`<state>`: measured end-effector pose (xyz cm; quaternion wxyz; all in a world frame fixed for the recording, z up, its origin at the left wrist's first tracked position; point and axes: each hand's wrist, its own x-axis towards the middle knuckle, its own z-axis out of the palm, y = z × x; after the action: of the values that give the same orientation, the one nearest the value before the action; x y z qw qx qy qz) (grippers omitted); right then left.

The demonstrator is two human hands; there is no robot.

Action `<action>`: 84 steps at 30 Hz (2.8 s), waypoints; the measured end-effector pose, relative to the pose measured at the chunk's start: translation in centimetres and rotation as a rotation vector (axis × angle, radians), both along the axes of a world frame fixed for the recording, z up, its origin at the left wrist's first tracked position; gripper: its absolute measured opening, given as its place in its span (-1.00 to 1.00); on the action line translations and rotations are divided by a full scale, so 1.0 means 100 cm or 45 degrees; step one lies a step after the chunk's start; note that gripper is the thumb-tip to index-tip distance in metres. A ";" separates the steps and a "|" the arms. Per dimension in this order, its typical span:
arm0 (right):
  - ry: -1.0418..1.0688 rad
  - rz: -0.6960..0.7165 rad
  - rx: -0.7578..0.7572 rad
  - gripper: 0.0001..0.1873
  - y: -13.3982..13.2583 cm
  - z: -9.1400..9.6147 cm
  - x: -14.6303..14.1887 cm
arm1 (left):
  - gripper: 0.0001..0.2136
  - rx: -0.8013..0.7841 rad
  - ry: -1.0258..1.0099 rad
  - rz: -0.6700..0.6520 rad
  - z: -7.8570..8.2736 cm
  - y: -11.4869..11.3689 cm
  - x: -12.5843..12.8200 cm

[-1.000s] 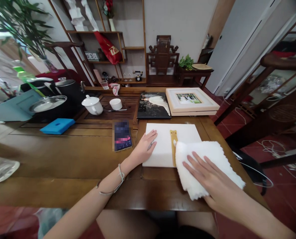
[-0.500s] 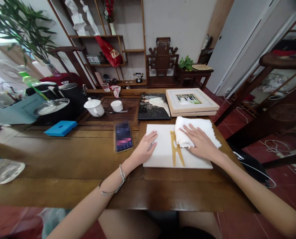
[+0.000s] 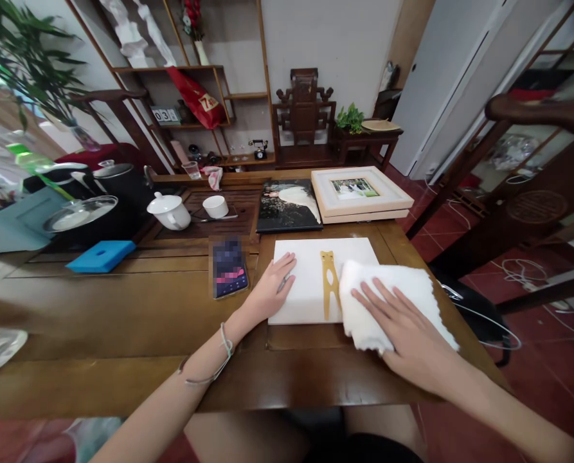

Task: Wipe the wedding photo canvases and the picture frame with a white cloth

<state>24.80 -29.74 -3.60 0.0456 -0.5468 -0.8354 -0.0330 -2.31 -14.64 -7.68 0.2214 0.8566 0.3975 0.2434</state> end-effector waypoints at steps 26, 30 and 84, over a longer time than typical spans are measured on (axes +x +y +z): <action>0.130 0.087 -0.016 -0.06 -0.003 0.001 0.001 | -0.57 0.006 0.017 -0.017 0.000 -0.001 0.001; 0.259 -0.087 -0.126 -0.23 0.056 0.009 0.014 | -0.58 0.008 0.011 -0.034 0.000 0.000 0.000; -0.258 0.053 0.032 -0.21 0.101 0.005 -0.093 | -0.61 0.000 -0.129 -0.027 -0.002 0.003 0.003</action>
<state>15.55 -19.66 -3.07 -0.0315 -0.5226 -0.8464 -0.0977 -1.97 -14.36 -7.92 0.2437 0.8473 0.3768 0.2840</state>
